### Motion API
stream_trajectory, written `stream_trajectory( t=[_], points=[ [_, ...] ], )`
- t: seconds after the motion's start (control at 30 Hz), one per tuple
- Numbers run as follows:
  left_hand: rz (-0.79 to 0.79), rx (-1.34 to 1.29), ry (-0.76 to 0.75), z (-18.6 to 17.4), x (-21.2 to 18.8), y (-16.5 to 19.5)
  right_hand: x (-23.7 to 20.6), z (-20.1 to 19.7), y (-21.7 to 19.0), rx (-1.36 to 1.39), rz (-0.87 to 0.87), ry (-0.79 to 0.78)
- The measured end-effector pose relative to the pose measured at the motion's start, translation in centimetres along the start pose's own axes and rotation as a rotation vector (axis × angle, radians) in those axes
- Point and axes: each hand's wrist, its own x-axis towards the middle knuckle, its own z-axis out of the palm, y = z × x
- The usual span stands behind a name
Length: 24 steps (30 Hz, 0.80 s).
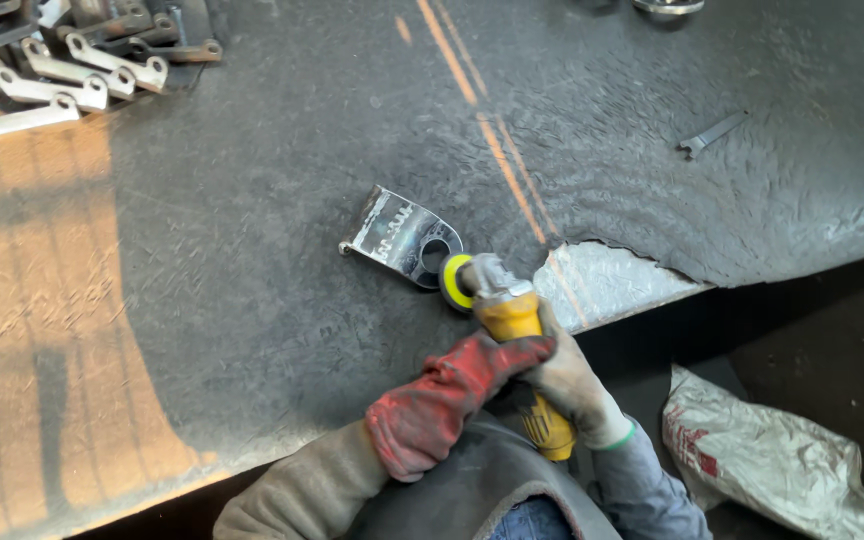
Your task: The person uses an angle grinder to grind and deburr small metal bracket castings on a workbench, producing sparks. They hold each bracket with a gloved hand, grind its edges and surfaces, set finished pieces aside, and pick up the next bracket to continue grinding.
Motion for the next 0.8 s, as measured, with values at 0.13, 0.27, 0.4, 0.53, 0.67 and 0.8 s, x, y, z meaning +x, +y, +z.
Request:
stream_trajectory(
  t=[0.13,0.27,0.4,0.53,0.67,0.8],
  points=[
    [0.045,-0.016,-0.065,2.3,0.5,0.0,-0.5,-2.0,0.0,0.224,-0.097,0.018],
    [0.028,0.345,-0.076,3.2,-1.3,1.1,-1.4,-4.8,-0.4,0.172,-0.227,0.214],
    [0.687,1.347,0.047,3.4,-1.9,1.4,-0.1,-7.7,-0.4,0.406,-0.299,0.261],
    [0.651,1.36,0.064,3.4,-2.2,0.9,1.3,-9.6,0.8,0.738,-0.305,0.188],
    [0.634,1.319,0.125,4.1,-2.5,0.6,1.8,-10.1,2.3,0.81,-0.385,0.102],
    [0.411,0.747,0.075,4.5,-2.3,0.5,2.2,-10.2,3.1,0.587,-0.327,0.305]
  ],
)
